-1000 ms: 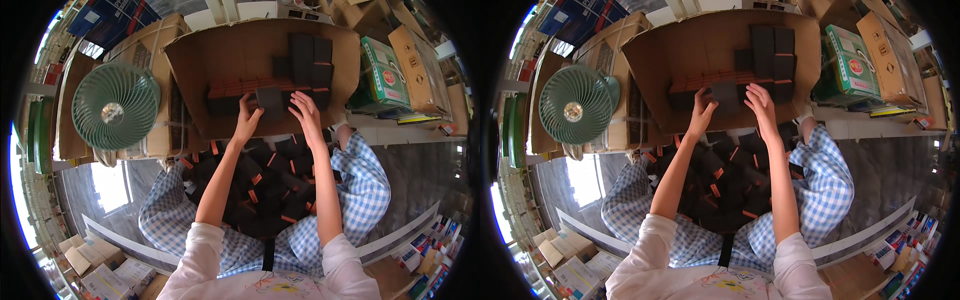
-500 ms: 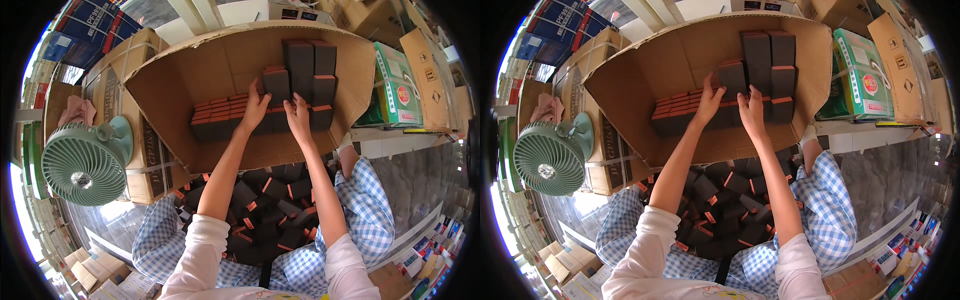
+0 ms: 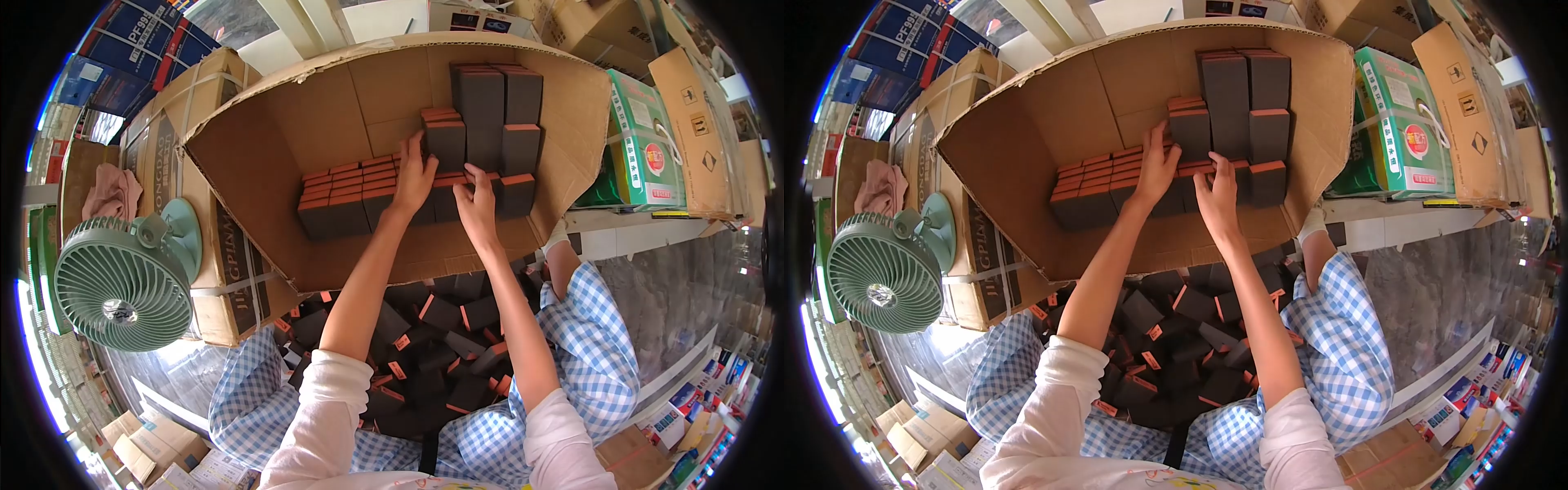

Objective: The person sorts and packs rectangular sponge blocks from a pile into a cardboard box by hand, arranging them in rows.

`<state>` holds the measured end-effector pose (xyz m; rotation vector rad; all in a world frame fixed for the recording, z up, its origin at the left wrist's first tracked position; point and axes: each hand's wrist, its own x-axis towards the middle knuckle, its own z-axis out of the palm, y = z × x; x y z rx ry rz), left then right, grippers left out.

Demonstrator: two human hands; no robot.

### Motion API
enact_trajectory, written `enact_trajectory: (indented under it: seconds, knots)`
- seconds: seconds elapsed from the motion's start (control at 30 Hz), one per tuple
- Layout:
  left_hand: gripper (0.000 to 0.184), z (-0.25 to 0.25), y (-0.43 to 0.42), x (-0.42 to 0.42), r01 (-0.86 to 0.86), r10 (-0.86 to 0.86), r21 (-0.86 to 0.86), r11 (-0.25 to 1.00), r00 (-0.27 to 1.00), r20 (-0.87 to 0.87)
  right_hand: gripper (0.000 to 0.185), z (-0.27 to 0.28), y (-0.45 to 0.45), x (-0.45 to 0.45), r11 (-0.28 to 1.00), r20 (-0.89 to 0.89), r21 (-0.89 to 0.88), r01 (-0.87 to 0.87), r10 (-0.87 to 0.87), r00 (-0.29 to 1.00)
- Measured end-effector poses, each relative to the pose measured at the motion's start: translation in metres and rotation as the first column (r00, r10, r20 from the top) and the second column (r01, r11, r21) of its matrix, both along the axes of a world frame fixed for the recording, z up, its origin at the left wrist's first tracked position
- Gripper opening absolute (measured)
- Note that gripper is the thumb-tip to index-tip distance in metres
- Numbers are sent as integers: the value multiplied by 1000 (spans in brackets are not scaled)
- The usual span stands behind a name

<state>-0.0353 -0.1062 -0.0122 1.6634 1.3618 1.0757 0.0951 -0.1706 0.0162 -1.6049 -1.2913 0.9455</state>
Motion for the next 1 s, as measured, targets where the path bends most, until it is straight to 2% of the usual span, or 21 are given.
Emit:
enact_trajectory:
  seconds: [0.17,0.23,0.27,0.33,0.37,0.43,0.57,0.63,0.73,0.77,0.83,0.87,0.97,1.0]
  knots:
    - [57,7,-3,-2,43,-41,59,997,998,-44,42,12,-9,-3,996,26,-90,16,-13,1000]
    - [64,22,-3,1,-75,74,0,997,994,-77,41,12,-12,-3,997,10,-71,14,-13,1000]
    - [64,29,0,1,-75,75,-1,997,994,-75,41,10,-13,-3,998,-6,-55,12,-12,1000]
    - [65,38,12,-2,26,34,222,975,965,-262,41,5,-14,-2,998,3,-56,15,-15,1000]
    - [65,41,15,-1,25,34,220,975,965,-262,41,3,-15,-1,998,9,-57,18,-18,1000]
    - [63,42,21,-1,166,-17,233,958,846,-533,41,4,-17,-1,998,9,-61,15,-15,1000]
    - [60,40,23,2,190,-92,105,976,800,-593,41,5,-20,-7,994,-22,-109,20,-23,1000]
    - [66,42,26,3,212,-135,53,976,776,-616,40,-3,-25,-12,997,-45,-72,27,-30,999]
    - [74,53,20,5,174,-120,39,984,807,-578,40,-2,-36,-14,998,-62,-48,35,-38,997]
    - [74,52,19,6,177,-119,44,983,808,-576,40,1,-40,-15,997,-66,-60,38,-42,997]
    - [80,44,23,9,109,21,206,972,839,-543,41,-1,-50,-14,998,-76,-57,40,-45,996]
    - [80,41,29,10,105,29,216,971,841,-540,41,-2,-52,-13,998,-89,-56,39,-44,995]
    - [83,42,34,13,170,-69,98,981,767,-638,41,-5,-58,-13,996,-90,-72,46,-52,995]
    - [84,48,33,15,194,-141,5,981,730,-669,41,-9,-61,-14,996,-96,-82,44,-52,994]
